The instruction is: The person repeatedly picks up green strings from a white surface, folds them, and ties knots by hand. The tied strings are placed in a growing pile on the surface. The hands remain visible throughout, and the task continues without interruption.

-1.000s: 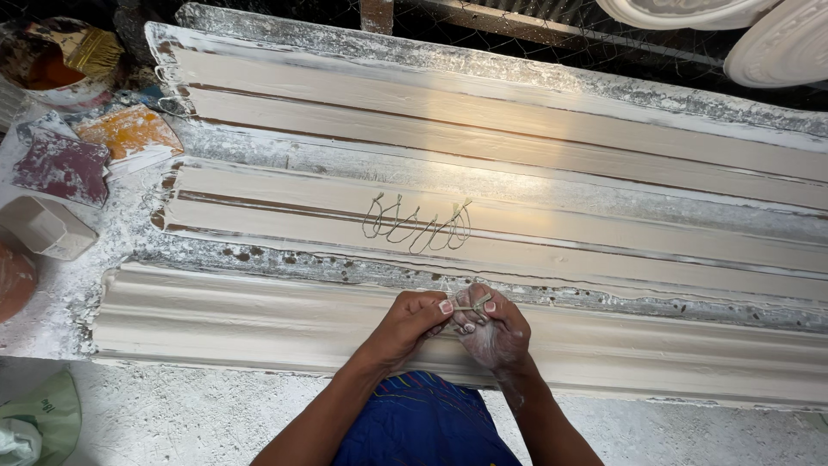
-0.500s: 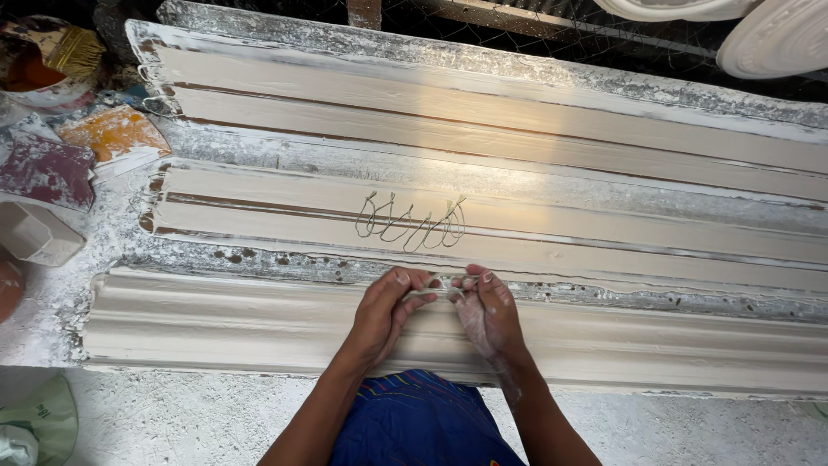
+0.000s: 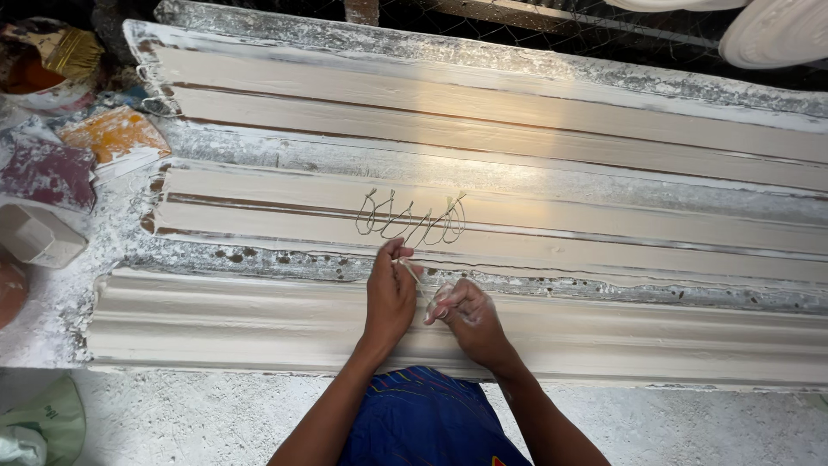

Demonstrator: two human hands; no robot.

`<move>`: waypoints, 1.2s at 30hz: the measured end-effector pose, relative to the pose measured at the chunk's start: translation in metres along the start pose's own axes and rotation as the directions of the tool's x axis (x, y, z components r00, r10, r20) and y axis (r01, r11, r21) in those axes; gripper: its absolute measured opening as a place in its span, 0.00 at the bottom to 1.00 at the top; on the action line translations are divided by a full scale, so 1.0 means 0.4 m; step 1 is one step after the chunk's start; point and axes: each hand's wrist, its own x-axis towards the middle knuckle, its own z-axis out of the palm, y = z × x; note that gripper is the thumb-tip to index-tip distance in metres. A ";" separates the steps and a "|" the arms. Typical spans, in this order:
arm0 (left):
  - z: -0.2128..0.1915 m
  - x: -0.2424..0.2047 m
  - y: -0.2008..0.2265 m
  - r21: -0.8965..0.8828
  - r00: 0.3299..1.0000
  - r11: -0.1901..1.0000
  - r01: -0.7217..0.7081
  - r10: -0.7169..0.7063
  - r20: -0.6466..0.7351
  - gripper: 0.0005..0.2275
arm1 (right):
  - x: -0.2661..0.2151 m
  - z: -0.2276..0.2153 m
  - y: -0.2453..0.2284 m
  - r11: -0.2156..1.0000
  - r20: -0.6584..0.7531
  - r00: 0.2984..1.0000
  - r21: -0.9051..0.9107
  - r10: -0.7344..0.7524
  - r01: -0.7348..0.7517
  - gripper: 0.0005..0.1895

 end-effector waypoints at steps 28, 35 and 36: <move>-0.053 -0.022 -0.026 -0.524 0.824 0.759 0.386 -0.029 0.566 0.17 | 0.043 -0.078 0.079 0.874 -0.290 0.948 0.485 0.133 0.026 0.09; -0.038 -0.001 -0.058 -0.236 0.802 0.938 0.253 -0.067 0.594 0.07 | 0.077 -0.047 0.097 0.840 -0.220 0.958 0.542 0.181 -0.034 0.10; -0.032 0.013 -0.081 -0.314 0.844 0.903 0.292 -0.089 0.529 0.05 | 0.095 -0.043 0.094 0.846 -0.207 0.967 0.533 0.152 -0.019 0.10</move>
